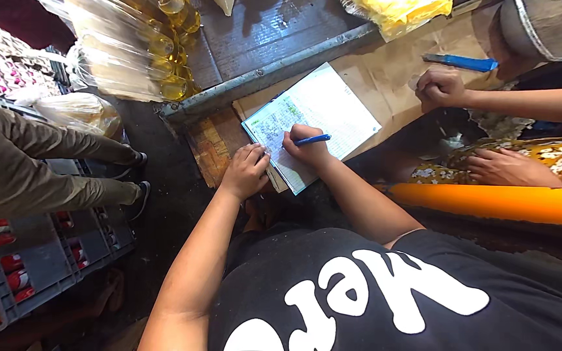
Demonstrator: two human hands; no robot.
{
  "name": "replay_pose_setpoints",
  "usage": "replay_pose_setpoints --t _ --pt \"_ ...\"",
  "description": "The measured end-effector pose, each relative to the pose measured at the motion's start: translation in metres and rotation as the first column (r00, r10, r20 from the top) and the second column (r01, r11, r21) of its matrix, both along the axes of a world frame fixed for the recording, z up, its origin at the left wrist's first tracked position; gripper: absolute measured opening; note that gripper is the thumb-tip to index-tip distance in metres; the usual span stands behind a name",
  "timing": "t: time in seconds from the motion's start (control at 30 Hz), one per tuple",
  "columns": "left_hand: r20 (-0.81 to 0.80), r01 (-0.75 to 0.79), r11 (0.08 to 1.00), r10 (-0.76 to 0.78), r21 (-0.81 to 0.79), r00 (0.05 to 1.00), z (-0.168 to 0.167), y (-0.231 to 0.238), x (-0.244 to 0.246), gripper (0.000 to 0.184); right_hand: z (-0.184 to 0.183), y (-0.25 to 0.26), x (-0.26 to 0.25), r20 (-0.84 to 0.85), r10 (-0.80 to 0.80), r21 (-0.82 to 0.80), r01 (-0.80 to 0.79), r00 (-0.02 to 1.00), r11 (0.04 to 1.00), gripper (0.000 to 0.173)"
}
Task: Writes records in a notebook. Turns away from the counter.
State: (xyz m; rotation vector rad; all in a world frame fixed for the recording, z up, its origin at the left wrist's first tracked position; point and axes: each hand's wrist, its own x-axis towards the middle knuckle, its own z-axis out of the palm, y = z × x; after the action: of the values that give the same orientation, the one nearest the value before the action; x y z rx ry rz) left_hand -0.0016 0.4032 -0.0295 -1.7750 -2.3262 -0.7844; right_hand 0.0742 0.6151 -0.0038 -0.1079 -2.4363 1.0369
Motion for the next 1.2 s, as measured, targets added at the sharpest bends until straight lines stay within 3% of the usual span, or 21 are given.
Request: replay_pose_setpoints --t 0.47,0.87,1.2 --pt "0.017 0.008 1.000 -0.007 -0.017 1.000 0.003 0.000 0.000 0.040 0.000 0.001 -0.001 0.001 -0.004 0.007 0.003 1.000 1.000 0.032" --pt "0.005 0.006 1.000 -0.006 -0.009 1.000 0.002 0.000 -0.001 0.040 0.008 0.021 0.006 -0.015 -0.104 -0.116 0.102 0.994 0.988 0.031" --pt "0.012 -0.001 1.000 0.001 -0.013 1.000 0.003 0.000 0.000 0.041 0.007 0.018 0.006 0.066 -0.073 0.013 0.073 0.995 0.997 0.032"
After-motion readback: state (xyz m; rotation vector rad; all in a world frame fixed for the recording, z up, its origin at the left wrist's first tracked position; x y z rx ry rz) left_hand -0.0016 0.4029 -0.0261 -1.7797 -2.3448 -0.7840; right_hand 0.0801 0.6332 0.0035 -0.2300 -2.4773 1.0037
